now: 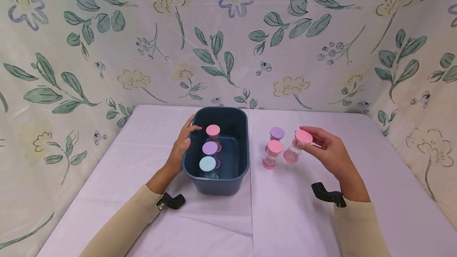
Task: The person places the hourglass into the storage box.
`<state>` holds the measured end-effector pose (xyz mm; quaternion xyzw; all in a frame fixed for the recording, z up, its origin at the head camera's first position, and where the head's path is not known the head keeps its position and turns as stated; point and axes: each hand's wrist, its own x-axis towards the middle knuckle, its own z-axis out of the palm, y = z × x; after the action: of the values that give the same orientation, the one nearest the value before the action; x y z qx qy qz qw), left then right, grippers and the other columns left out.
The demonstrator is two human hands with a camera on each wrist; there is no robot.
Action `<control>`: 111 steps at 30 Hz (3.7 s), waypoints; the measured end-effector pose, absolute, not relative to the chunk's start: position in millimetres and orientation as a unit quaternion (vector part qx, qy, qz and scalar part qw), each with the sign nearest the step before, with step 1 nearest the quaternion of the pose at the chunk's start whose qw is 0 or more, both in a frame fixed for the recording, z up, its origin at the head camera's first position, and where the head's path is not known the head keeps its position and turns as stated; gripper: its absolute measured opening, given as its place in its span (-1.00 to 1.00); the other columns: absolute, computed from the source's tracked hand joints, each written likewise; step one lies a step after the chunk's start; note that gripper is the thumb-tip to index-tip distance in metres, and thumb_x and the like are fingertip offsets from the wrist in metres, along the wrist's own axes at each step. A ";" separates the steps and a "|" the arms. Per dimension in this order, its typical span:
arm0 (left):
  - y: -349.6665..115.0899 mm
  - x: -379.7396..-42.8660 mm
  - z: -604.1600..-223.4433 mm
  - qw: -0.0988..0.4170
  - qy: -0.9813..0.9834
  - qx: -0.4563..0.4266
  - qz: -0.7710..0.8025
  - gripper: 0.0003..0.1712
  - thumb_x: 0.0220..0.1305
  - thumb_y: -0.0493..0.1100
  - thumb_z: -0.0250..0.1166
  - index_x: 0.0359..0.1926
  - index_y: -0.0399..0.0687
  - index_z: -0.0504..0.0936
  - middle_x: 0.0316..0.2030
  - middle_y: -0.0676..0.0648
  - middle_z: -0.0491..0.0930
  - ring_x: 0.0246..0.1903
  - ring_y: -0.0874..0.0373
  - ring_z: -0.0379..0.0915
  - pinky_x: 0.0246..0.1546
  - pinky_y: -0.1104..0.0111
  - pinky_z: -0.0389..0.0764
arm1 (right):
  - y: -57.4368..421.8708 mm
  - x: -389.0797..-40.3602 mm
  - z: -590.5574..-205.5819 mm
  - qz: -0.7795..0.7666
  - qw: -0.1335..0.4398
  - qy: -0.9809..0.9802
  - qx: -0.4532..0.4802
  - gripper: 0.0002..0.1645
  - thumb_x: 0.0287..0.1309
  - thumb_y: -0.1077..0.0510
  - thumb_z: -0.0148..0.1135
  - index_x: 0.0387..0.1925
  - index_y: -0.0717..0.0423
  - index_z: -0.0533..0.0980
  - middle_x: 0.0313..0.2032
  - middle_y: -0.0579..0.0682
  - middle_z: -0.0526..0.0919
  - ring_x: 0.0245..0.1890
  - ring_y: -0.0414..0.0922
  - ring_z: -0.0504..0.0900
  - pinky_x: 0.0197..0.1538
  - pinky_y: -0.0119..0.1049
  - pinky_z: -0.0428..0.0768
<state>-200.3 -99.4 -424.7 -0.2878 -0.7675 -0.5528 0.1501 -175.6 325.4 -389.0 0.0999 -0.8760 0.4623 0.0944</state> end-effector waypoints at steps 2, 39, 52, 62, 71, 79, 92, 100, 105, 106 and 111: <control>-99.4 -200.3 -424.7 0.151 -0.768 -0.287 -0.552 -0.49 0.27 -0.22 -0.22 0.19 -0.32 0.34 0.47 -0.33 -0.13 0.45 -0.23 -0.23 0.26 -0.33 -0.08 | 325.2 -175.3 -387.8 0.462 0.098 -0.875 0.102 -0.42 0.20 0.09 0.29 0.25 0.04 0.42 0.02 -0.25 0.57 -0.03 -0.41 0.56 -0.10 -0.64 0.49; -98.9 -199.4 -421.5 0.156 -0.768 -0.295 -0.546 -0.48 0.27 -0.23 -0.23 0.19 -0.35 0.33 0.47 -0.36 -0.14 0.45 -0.26 -0.23 0.27 -0.32 -0.09 | 317.9 -166.8 -373.0 0.496 0.166 -0.839 0.150 -0.36 0.12 0.37 0.29 0.27 0.14 0.40 0.06 -0.12 0.62 0.01 -0.28 0.59 -0.04 -0.56 0.51; -99.8 -198.8 -422.8 0.154 -0.764 -0.296 -0.552 -0.49 0.31 -0.17 -0.22 0.18 -0.34 0.33 0.47 -0.36 -0.14 0.45 -0.25 -0.23 0.27 -0.32 -0.08 | 309.1 -163.4 -370.3 0.506 0.151 -0.833 0.165 -0.37 0.11 0.39 0.28 0.25 0.16 0.41 0.04 -0.08 0.63 0.01 -0.25 0.60 -0.03 -0.53 0.53; -100.0 -200.2 -424.0 0.155 -0.766 -0.294 -0.550 -0.49 0.26 -0.23 -0.22 0.18 -0.35 0.33 0.47 -0.35 -0.14 0.45 -0.22 -0.23 0.27 -0.32 -0.10 | 301.8 -161.0 -368.0 0.490 0.144 -0.841 0.177 -0.37 0.12 0.38 0.28 0.25 0.12 0.42 0.06 -0.08 0.62 0.03 -0.26 0.59 -0.05 -0.52 0.53; -104.2 -223.0 -453.2 0.167 -0.767 -0.299 -0.542 -0.46 0.26 -0.22 -0.23 0.23 -0.24 0.35 0.49 -0.27 -0.17 0.46 -0.20 -0.25 0.27 -0.32 -0.09 | 294.2 -160.4 -366.1 0.499 0.126 -0.835 0.193 -0.38 0.10 0.40 0.28 0.24 0.16 0.42 0.09 -0.04 0.59 0.03 -0.23 0.59 -0.05 -0.49 0.55; -107.2 -224.7 -454.7 0.165 -0.768 -0.289 -0.547 -0.44 0.36 0.01 -0.27 0.25 -0.09 0.35 0.52 -0.11 -0.18 0.48 -0.01 -0.28 0.30 -0.29 -0.13 | 287.2 -162.0 -363.3 0.498 0.119 -0.835 0.202 -0.38 0.10 0.40 0.28 0.24 0.16 0.42 0.11 -0.03 0.57 0.02 -0.24 0.59 -0.06 -0.48 0.56; -106.7 -227.9 -457.2 0.159 -0.763 -0.292 -0.554 -0.47 0.32 -0.09 -0.24 0.24 -0.07 0.36 0.51 -0.09 -0.16 0.47 0.00 -0.24 0.31 -0.24 -0.07 | 281.1 -157.8 -365.2 0.500 0.117 -0.833 0.207 -0.36 0.08 0.43 0.28 0.24 0.17 0.42 0.13 0.04 0.56 0.05 -0.23 0.58 -0.06 -0.45 0.56; -106.8 -225.8 -457.8 0.162 -0.769 -0.288 -0.548 -0.46 0.34 0.00 -0.25 0.25 0.03 0.36 0.52 -0.05 -0.16 0.47 0.04 -0.22 0.29 -0.27 -0.03 | 279.0 -156.2 -364.7 0.511 0.112 -0.823 0.223 -0.36 0.09 0.46 0.26 0.24 0.20 0.41 0.13 0.08 0.57 0.06 -0.22 0.59 -0.04 -0.44 0.56; -107.7 -225.3 -456.5 0.160 -0.766 -0.286 -0.553 -0.46 0.36 0.06 -0.25 0.25 0.03 0.36 0.52 0.01 -0.16 0.47 0.05 -0.22 0.30 -0.25 -0.03 | 274.2 -156.7 -360.6 0.505 0.107 -0.826 0.226 -0.38 0.11 0.42 0.26 0.24 0.18 0.42 0.13 0.01 0.57 0.05 -0.24 0.59 -0.05 -0.46 0.56; -107.8 -225.4 -456.2 0.160 -0.766 -0.286 -0.554 -0.46 0.36 0.06 -0.25 0.25 0.02 0.36 0.52 0.02 -0.16 0.47 0.06 -0.22 0.30 -0.25 -0.04 | 273.0 -156.7 -359.6 0.504 0.105 -0.827 0.225 -0.39 0.12 0.41 0.26 0.24 0.17 0.42 0.13 0.00 0.57 0.04 -0.24 0.59 -0.05 -0.46 0.56; -107.5 -226.6 -456.7 0.161 -0.764 -0.291 -0.553 -0.47 0.37 -0.01 -0.24 0.26 -0.03 0.36 0.52 -0.05 -0.16 0.47 0.01 -0.22 0.30 -0.25 -0.04 | 266.9 -156.8 -355.4 0.502 0.097 -0.829 0.228 -0.41 0.13 0.40 0.26 0.23 0.17 0.43 0.12 -0.03 0.55 0.01 -0.23 0.60 -0.07 -0.45 0.58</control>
<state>-226.6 -107.5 -456.7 -0.2909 -0.7637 -0.5533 0.1612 -156.8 266.9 -355.4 0.2280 -0.8289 0.5016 0.0973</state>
